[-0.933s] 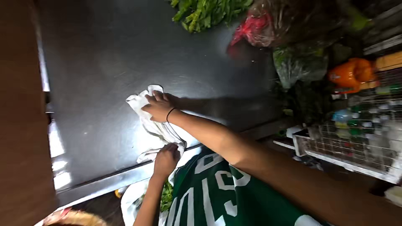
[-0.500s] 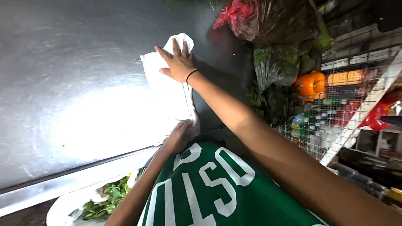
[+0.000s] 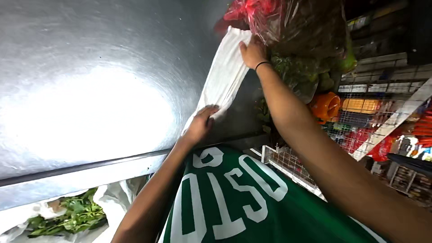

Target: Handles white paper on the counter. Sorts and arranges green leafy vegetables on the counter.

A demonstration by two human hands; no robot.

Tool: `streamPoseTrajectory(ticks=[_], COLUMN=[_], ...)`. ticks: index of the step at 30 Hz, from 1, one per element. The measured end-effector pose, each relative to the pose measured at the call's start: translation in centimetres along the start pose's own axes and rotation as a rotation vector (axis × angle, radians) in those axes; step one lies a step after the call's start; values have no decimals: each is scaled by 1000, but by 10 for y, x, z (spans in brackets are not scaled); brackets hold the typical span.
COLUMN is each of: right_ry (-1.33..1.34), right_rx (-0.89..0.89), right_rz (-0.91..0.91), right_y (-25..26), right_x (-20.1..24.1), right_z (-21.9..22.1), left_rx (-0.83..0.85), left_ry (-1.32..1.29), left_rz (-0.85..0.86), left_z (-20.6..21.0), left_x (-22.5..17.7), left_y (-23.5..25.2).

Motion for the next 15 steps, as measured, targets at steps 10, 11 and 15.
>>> streamPoseTrajectory(ticks=[10, 11, 15], right_ry=[-270, -281, -256], right_rx=[281, 298, 323], right_rz=[49, 49, 73], right_y=[-71, -87, -145], right_x=[-23, -17, -3], right_z=[-10, -7, 10], left_rx=[-50, -51, -56], left_ry=[31, 27, 50], left_rz=[16, 15, 27], left_z=[-12, -13, -12], left_x=[2, 1, 1], left_y=[50, 49, 46])
Point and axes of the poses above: each hand's wrist, its own y-axis towards the middle knuckle, its own z-axis out of the palm, x = y × z, the point moved 6 cm from there along y, towards the middle knuckle, and after that the axes turned 10 degrees about -x, right-handed, at the moved point
